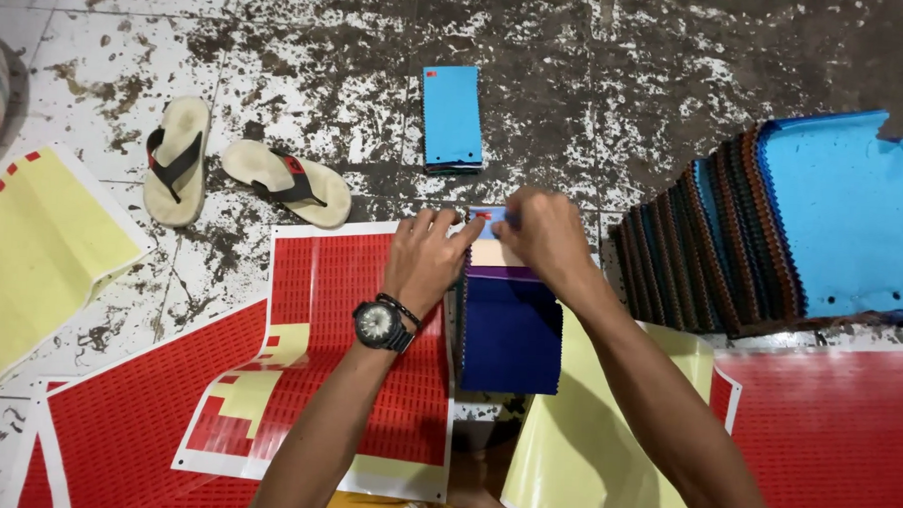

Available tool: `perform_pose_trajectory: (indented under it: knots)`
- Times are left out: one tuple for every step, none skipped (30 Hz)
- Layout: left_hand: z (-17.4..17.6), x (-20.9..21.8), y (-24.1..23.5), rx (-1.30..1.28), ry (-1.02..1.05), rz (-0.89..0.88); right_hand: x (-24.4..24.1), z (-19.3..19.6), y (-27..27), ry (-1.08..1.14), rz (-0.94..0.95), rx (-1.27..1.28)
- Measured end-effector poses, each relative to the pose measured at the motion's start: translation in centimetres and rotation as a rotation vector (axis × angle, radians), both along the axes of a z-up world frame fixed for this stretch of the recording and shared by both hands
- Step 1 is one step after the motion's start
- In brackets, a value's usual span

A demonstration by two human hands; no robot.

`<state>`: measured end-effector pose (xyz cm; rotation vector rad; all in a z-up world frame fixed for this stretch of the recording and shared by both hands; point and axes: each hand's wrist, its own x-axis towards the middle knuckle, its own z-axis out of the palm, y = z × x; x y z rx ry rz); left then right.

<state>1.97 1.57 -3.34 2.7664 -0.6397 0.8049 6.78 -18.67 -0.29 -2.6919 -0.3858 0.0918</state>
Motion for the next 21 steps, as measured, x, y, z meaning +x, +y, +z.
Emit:
perform_pose_trajectory:
  knots:
    - [0.1,0.2,0.2,0.001,-0.005,0.002,0.2,1.4,0.1,-0.005,0.002,0.001]
    - [0.1,0.2,0.3,-0.005,0.014,-0.006,0.2,2.7,0.1,-0.111,0.075,-0.062]
    - [0.1,0.3,0.3,-0.011,0.033,-0.013,0.2,4.0,0.0,-0.218,0.147,-0.125]
    - [-0.2,0.3,0.2,-0.012,0.029,-0.018,0.6,3.1,-0.4,-0.221,0.143,-0.126]
    - [-0.4,0.3,0.2,0.012,0.004,-0.01,1.0,2.3,-0.9,-0.216,0.176,-0.099]
    - [-0.6,0.3,0.2,0.037,-0.021,0.0,1.4,1.4,-1.2,-0.212,0.212,-0.071]
    - [-0.5,0.3,0.2,0.037,-0.025,-0.002,1.4,0.8,-1.4,-0.216,0.21,-0.071]
    - [-0.5,0.2,0.2,-0.032,0.017,-0.019,1.4,0.1,-1.7,-0.331,0.233,-0.065]
    - [-0.4,0.2,0.2,-0.102,0.059,-0.037,1.5,-0.5,-1.9,-0.446,0.255,-0.058]
    - [-0.5,0.3,0.2,-0.102,0.058,-0.038,1.7,-1.4,-2.2,-0.447,0.254,-0.058]
    - [-0.7,0.3,0.2,-0.3,0.111,-0.034,1.8,-2.2,-2.6,-0.604,0.299,-0.069]
    - [-1.0,0.2,0.1,-0.497,0.169,-0.031,1.9,-3.2,-2.9,-0.757,0.342,-0.079]
    - [-0.5,0.4,0.0,-0.496,0.172,-0.033,1.5,-3.0,-3.0,-0.755,0.34,-0.079]
    - [-0.1,0.6,0.0,-0.718,0.223,-0.026,1.1,-2.9,-2.9,-0.797,0.366,-0.056]
    - [0.4,0.7,0.0,-0.94,0.273,-0.019,0.7,-2.7,-2.9,-0.839,0.392,-0.032]
    - [1.2,0.8,-0.2,-0.939,0.271,-0.016,-0.6,-0.2,-2.6,-0.839,0.394,-0.03]
    - [2.0,0.9,-0.3,-1.083,0.364,-0.028,-1.8,2.3,-2.4,-0.541,0.479,0.119]
    - [2.7,0.8,-0.6,-1.23,0.46,-0.039,-3.3,4.7,-2.3,-0.236,0.554,0.26]
    - [3.6,0.8,-0.9,-1.232,0.46,-0.036,-3.4,5.4,-1.8,-0.233,0.557,0.259]
    - [4.5,0.9,-1.3,-1.235,0.475,-0.058,-3.5,6.2,-1.4,-0.067,0.461,0.39]
    - [5.4,0.9,-1.8,-1.239,0.49,-0.081,-3.7,6.9,-1.0,0.098,0.361,0.519]
